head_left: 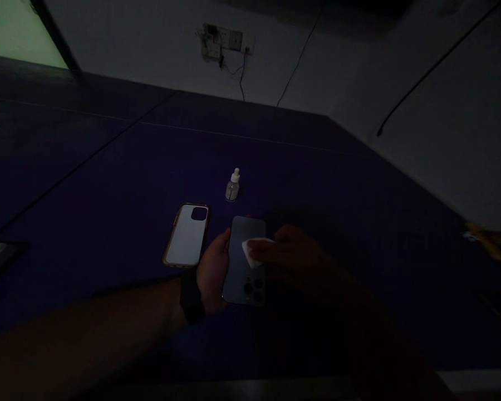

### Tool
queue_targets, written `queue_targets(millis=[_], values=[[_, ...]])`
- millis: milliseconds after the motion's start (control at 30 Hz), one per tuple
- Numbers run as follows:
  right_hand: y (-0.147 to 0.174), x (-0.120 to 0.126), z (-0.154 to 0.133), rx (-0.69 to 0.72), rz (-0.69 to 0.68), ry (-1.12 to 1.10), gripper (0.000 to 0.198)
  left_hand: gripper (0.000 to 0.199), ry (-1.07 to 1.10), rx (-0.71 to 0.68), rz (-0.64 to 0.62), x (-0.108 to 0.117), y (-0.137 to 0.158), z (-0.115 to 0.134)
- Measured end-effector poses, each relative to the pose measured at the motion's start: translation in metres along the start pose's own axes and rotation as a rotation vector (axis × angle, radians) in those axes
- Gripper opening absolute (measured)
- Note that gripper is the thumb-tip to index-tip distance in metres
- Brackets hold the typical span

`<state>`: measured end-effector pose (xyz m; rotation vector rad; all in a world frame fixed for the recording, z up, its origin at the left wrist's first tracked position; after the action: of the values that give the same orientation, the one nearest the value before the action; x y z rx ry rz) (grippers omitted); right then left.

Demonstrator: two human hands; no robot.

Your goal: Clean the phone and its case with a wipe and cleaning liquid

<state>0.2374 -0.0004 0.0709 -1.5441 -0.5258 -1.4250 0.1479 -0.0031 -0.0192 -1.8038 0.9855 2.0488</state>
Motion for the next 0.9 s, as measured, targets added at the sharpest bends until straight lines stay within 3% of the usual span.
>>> queue_targets(millis=[67,200,333,500,633,700,833,900], values=[[0.000,0.001,-0.006,0.052,-0.026,-0.033,0.032,0.046,-0.022,-0.017,0.011,0.002,-0.001,0.001],[-0.002,0.008,-0.008,0.009,0.017,0.032,0.030,0.044,-0.032,-0.049,0.023,0.002,-0.001,0.003],[-0.004,0.009,-0.016,0.087,0.006,-0.025,0.025,0.050,-0.051,-0.014,0.042,0.001,0.000,0.001],[-0.004,0.009,-0.012,0.042,0.029,0.052,0.027,0.050,-0.038,-0.012,0.030,0.001,-0.001,0.003],[-0.004,0.006,-0.021,0.101,-0.014,-0.005,0.026,0.054,-0.040,0.035,-0.014,0.002,-0.002,-0.001],[-0.003,0.005,-0.018,0.076,-0.035,-0.010,0.024,0.054,-0.038,0.032,-0.041,0.000,-0.002,-0.001],[-0.001,0.008,-0.004,-0.067,0.048,0.152,0.031,0.051,0.014,0.013,-0.023,-0.003,-0.001,0.000],[-0.004,0.004,-0.012,-0.043,0.070,0.160,0.032,0.053,0.054,0.035,-0.008,-0.002,-0.001,-0.002]])
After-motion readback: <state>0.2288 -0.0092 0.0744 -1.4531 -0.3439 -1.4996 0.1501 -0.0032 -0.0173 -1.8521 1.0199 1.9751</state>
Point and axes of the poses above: each hand's wrist, its own y-axis away from the middle knuckle, its own x-axis out of the back of the hand, z = x × y, the point moved 8 cm from there along -y, towards the middle knuckle, and after that the axes turned 15 degrees about y, right-handed, at the moved point
